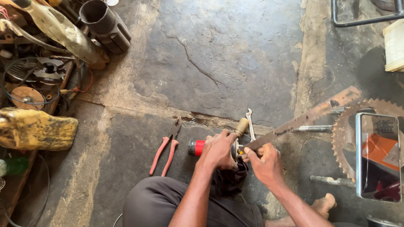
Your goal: The person sits on the workshop floor working on a starter motor. They hold the motor housing and use a hacksaw blade to file its end cap, tap it with a mallet, work on it with a wrench, and continue filing the round end plate by hand.
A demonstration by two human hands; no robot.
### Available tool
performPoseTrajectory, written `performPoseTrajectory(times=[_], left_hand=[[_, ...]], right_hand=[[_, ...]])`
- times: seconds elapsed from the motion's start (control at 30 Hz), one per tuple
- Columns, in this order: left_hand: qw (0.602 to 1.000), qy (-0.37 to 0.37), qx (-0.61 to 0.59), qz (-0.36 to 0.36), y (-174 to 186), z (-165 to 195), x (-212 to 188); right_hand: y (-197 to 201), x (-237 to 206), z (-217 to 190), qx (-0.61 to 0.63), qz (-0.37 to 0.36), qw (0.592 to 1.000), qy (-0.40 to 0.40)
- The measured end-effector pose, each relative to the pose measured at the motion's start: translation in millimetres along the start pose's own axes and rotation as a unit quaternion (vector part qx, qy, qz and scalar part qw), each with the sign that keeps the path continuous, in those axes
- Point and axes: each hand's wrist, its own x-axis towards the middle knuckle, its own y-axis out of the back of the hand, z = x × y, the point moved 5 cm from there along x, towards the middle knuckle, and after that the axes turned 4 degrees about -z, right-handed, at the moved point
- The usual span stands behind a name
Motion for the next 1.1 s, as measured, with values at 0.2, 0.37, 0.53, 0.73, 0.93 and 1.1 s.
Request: performPoseTrajectory(times=[0.2, 0.37, 0.53, 0.73, 0.93, 1.1], left_hand=[[1.0, 0.006, -0.001, -0.009, -2, 0, -1], [1.0, 0.001, 0.015, -0.009, 1, 0, 0], [1.0, -0.001, 0.005, -0.009, -1, 0, 0], [1.0, -0.001, -0.006, -0.004, 2, 2, -1], [1.0, -0.001, -0.009, -0.003, 7, 6, -4], [1.0, -0.007, -0.014, 0.001, 3, 3, -3]], right_hand=[[-1, 7, 5, 0.018, -0.014, 1.0, -0.013], [-3, 3, 5, 0.017, 0.0, 1.0, -0.025], [-3, 9, 6, 0.028, -0.009, 1.0, 0.005], [-3, 12, 15, 0.071, -0.035, 0.997, -0.014], [-5, 15, 25, 0.097, -0.035, 0.994, -0.035], [-3, 16, 28, 0.124, -0.038, 0.992, 0.002]])
